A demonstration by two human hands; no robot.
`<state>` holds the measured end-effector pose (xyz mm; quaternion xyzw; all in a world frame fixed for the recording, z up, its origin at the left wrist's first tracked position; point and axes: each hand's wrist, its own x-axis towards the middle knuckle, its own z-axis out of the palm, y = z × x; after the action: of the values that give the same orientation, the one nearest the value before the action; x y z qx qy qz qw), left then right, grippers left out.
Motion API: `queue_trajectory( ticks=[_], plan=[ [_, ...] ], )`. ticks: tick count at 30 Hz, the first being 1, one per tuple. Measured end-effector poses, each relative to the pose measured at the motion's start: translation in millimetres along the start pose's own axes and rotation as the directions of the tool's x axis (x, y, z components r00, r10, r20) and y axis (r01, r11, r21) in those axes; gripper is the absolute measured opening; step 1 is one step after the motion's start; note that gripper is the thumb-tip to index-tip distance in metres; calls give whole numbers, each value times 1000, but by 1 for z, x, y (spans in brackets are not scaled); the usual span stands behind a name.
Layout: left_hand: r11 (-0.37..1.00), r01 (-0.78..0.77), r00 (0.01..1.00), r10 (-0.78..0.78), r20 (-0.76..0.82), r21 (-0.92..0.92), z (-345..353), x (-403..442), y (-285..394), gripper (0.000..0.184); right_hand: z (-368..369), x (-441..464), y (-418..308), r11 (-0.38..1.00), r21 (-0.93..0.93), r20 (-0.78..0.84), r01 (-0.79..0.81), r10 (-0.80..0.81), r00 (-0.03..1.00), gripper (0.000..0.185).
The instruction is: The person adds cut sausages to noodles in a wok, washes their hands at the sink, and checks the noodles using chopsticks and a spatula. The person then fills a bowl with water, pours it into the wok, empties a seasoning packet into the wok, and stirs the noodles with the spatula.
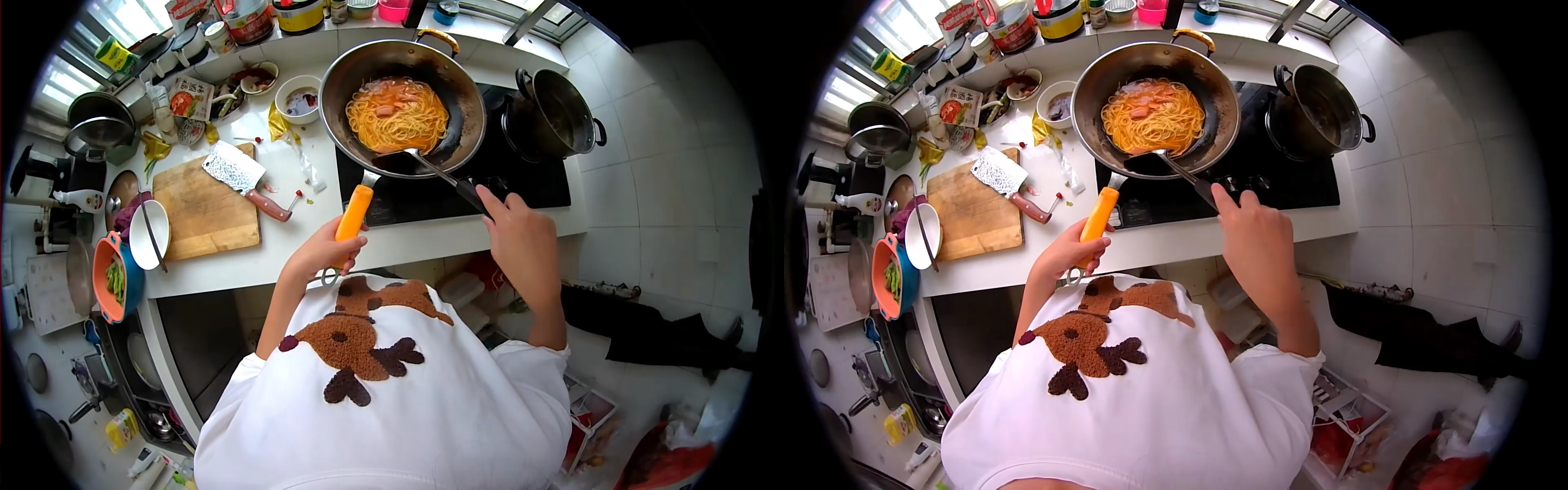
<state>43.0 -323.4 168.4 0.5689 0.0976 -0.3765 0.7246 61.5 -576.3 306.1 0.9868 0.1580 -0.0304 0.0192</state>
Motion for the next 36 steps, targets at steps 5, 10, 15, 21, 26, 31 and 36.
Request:
queue_trajectory(
  ticks=[5, 10, 15, 21, 26, 31, 36],
  plan=[
    [1000, -4, 1000, 4, -1, -2, -1, 1, -2, 30, 25, 32, 2, 999, -42, -165, 2, -9, 986, 30],
    [1000, -25, 1000, 25, 7, -4, -2, 1, -3, 31, 22, 37, 9, 996, -72, -237, -52, 33, 971, 31],
    [1000, -19, 1000, 19, 8, -2, -2, 1, -3, 31, 41, 61, 15, 993, -100, -281, -63, 33, 959, 29],
    [1000, -17, 1000, 17, 6, 2, -1, 0, -1, 32, 40, 45, 8, 1000, -23, -234, -20, 14, 972, 28],
    [1000, -16, 1000, 16, 11, 2, -1, 0, -1, 31, 16, 14, 15, 990, -63, -134, -125, 116, 984, 30],
    [1000, -9, 1000, 9, 5, 4, -1, 0, -1, 31, 35, 34, 26, 979, -108, -218, -171, 144, 965, 29],
    [1000, -16, 1000, 17, 9, -11, -2, 0, -3, 31, 54, 54, 17, 998, -33, -280, -54, 42, 959, 29]
  ],
)
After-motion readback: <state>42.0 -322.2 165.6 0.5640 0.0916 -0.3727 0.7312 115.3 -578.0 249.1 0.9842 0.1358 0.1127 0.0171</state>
